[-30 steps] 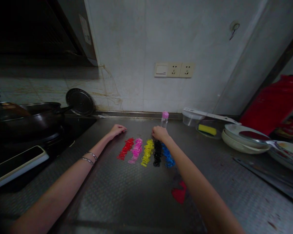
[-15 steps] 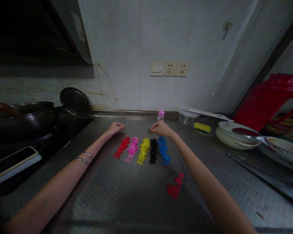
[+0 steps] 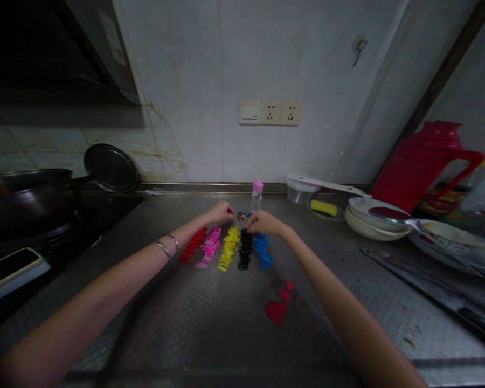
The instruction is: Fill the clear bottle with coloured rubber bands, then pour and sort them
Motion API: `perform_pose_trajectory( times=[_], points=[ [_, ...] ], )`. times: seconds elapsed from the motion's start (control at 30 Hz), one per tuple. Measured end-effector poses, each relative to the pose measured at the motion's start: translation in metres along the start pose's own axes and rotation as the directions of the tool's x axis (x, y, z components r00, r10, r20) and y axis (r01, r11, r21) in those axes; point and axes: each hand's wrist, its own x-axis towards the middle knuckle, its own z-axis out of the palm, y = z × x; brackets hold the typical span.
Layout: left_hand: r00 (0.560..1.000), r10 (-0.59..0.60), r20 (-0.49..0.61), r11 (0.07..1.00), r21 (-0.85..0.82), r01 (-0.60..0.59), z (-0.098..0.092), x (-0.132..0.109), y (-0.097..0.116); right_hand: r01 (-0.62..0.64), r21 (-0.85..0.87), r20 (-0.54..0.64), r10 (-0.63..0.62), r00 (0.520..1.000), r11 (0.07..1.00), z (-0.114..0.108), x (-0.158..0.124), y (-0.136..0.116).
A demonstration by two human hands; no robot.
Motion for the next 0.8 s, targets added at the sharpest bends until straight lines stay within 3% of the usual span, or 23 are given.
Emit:
perform_pose_trajectory(
  times=[0.2, 0.43, 0.63, 0.8],
  points=[
    [0.998, -0.047, -0.037, 0.998, 0.048, 0.049, 0.018, 0.012, -0.001, -0.025, 0.013, -0.076, 0.026, 0.997, 1.000, -0.010, -0.003, 0.014],
    [0.999, -0.014, -0.045, 0.993, 0.112, 0.019, 0.031, 0.017, -0.002, -0.028, -0.219, -0.223, -0.022, 0.975, 0.975, -0.008, 0.004, 0.013],
    [0.992, -0.098, -0.083, 0.995, 0.027, 0.101, 0.032, 0.020, 0.000, -0.098, -0.350, -0.247, 0.009, 0.969, 0.931, 0.001, 0.022, 0.006],
    [0.981, -0.163, -0.103, 0.986, -0.060, 0.157, 0.021, 0.013, -0.001, -0.133, -0.391, -0.219, 0.048, 0.975, 0.911, 0.010, 0.034, 0.006]
  ],
)
